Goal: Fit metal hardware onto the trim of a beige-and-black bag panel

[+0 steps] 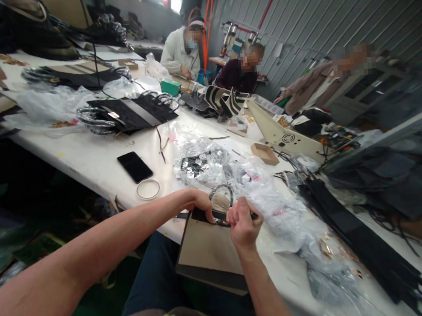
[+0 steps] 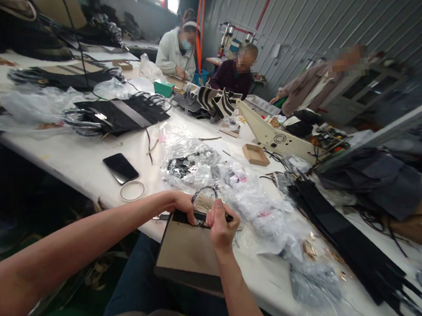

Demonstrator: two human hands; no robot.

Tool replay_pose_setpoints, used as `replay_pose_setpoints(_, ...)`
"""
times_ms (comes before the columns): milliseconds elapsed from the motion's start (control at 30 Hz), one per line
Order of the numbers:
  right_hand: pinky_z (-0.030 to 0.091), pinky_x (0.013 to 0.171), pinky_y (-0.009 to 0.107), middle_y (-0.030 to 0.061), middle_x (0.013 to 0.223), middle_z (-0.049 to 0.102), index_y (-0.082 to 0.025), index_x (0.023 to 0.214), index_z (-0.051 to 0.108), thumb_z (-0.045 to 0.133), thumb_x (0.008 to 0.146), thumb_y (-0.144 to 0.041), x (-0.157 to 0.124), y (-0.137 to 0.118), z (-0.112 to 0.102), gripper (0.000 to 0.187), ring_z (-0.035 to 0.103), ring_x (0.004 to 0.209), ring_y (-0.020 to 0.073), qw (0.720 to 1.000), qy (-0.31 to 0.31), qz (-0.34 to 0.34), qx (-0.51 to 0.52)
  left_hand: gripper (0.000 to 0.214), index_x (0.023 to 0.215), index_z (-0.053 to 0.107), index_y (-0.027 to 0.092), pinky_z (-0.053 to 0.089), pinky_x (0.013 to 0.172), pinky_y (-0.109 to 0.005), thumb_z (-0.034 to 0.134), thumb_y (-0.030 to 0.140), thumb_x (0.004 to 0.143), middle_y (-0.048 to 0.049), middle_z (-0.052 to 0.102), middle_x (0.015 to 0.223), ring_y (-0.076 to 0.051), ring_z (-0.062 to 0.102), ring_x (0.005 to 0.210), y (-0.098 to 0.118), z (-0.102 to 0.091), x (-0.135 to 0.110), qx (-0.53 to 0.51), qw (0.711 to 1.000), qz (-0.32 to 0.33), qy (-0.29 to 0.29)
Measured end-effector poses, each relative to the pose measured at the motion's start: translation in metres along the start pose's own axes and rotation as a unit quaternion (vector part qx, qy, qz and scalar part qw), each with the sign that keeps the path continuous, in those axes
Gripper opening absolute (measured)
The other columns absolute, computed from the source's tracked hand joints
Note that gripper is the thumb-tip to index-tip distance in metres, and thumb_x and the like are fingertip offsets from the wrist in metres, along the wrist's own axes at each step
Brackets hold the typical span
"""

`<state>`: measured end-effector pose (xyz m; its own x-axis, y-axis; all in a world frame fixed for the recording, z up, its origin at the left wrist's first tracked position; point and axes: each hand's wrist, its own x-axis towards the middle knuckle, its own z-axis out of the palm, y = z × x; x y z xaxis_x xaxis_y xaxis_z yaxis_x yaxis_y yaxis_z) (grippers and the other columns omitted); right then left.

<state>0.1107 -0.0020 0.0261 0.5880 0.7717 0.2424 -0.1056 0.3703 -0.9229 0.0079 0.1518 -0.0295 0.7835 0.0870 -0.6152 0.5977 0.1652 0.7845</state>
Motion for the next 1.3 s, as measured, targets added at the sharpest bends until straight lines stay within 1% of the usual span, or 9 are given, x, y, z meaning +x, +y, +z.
replay_pose_setpoints(167, 0.021, 0.038, 0.027, -0.0103, 0.049, 0.029, -0.024, 0.057, 0.04, 0.083, 0.095, -0.056, 0.014, -0.017, 0.004, 0.066, 0.026, 0.039, 0.0067, 0.999, 0.007, 0.034, 0.021, 0.054, 0.096, 0.081, 0.024, 0.071, 0.072, -0.037, 0.103, 0.026, 0.047, -0.006, 0.087, 0.097, -0.03, 0.082, 0.091, 0.001, -0.005, -0.008, -0.028, 0.999, -0.022, -0.038)
replay_pose_setpoints(333, 0.022, 0.038, 0.026, -0.0102, 0.049, 0.028, -0.024, 0.057, 0.037, 0.081, 0.096, -0.057, 0.01, -0.027, 0.012, 0.067, 0.026, 0.039, 0.0067, 0.998, -0.011, 0.061, 0.017, 0.047, 0.09, 0.081, 0.022, 0.07, 0.066, -0.038, 0.102, 0.023, 0.048, -0.0072, 0.085, 0.086, -0.031, 0.081, 0.083, 0.005, -0.007, -0.006, -0.032, 0.997, -0.045, -0.054)
replay_pose_setpoints(567, 0.017, 0.033, 0.025, -0.0112, 0.046, 0.027, -0.025, 0.056, 0.036, 0.085, 0.09, -0.06, 0.023, -0.009, 0.023, 0.068, 0.024, 0.036, 0.0066, 0.993, 0.028, 0.114, 0.011, 0.036, 0.09, 0.082, 0.021, 0.068, 0.063, -0.034, 0.096, 0.018, 0.057, -0.0054, 0.084, 0.084, -0.027, 0.08, 0.078, 0.003, -0.003, -0.007, -0.043, 0.998, -0.027, -0.043)
replay_pose_setpoints(700, 0.015, 0.031, 0.024, -0.0126, 0.046, 0.025, -0.027, 0.059, 0.034, 0.09, 0.082, -0.06, 0.043, 0.002, 0.027, 0.069, 0.022, 0.036, 0.0062, 0.984, 0.025, 0.174, -0.017, 0.041, 0.09, 0.08, 0.022, 0.069, 0.065, -0.035, 0.097, 0.016, 0.053, -0.0035, 0.085, 0.086, -0.028, 0.081, 0.079, 0.003, 0.001, -0.014, -0.051, 0.999, 0.003, -0.011)
replay_pose_setpoints(800, 0.014, 0.03, 0.022, -0.0136, 0.047, 0.025, -0.028, 0.061, 0.031, 0.091, 0.078, -0.065, 0.054, 0.009, 0.032, 0.073, 0.02, 0.037, 0.0052, 0.973, 0.027, 0.225, -0.035, 0.041, 0.089, 0.08, 0.022, 0.069, 0.065, -0.035, 0.096, 0.017, 0.051, -0.0024, 0.085, 0.087, -0.027, 0.081, 0.08, 0.006, 0.006, -0.022, -0.038, 0.999, 0.028, -0.016)
replay_pose_setpoints(1000, 0.017, 0.029, 0.02, -0.0126, 0.045, 0.027, -0.028, 0.059, 0.031, 0.084, 0.084, -0.073, 0.069, 0.022, 0.038, 0.074, 0.023, 0.036, 0.0051, 0.958, 0.002, 0.28, -0.062, 0.045, 0.096, 0.084, 0.024, 0.068, 0.072, -0.032, 0.1, 0.024, 0.054, -0.0013, 0.087, 0.094, -0.024, 0.081, 0.082, 0.006, 0.0, -0.023, -0.026, 0.996, 0.069, -0.043)
replay_pose_setpoints(1100, 0.015, 0.028, 0.019, -0.0132, 0.043, 0.026, -0.027, 0.058, 0.03, 0.088, 0.082, -0.072, 0.07, 0.022, 0.039, 0.077, 0.021, 0.035, 0.0043, 0.955, 0.02, 0.293, -0.049, 0.05, 0.09, 0.084, 0.023, 0.067, 0.071, -0.031, 0.102, 0.018, 0.044, -0.0014, 0.087, 0.092, -0.024, 0.08, 0.083, 0.013, 0.003, -0.025, -0.014, 0.997, 0.058, -0.057)
replay_pose_setpoints(1167, 0.012, 0.028, 0.018, -0.014, 0.043, 0.025, -0.027, 0.058, 0.03, 0.09, 0.08, -0.07, 0.072, 0.024, 0.038, 0.077, 0.019, 0.035, 0.0038, 0.954, 0.022, 0.299, -0.026, 0.055, 0.089, 0.084, 0.023, 0.066, 0.069, -0.032, 0.102, 0.013, 0.038, -0.0007, 0.086, 0.09, -0.024, 0.08, 0.081, 0.016, 0.003, -0.025, -0.013, 0.999, 0.034, -0.039)
replay_pose_setpoints(1300, 0.011, 0.03, 0.019, -0.0144, 0.044, 0.024, -0.027, 0.059, 0.03, 0.087, 0.083, -0.073, 0.071, 0.014, 0.029, 0.077, 0.016, 0.038, 0.0043, 0.953, 0.007, 0.304, 0.007, 0.05, 0.086, 0.082, 0.023, 0.068, 0.066, -0.035, 0.102, 0.015, 0.041, -0.0015, 0.085, 0.084, -0.026, 0.08, 0.077, 0.014, 0.003, -0.024, -0.018, 1.0, -0.003, -0.006)
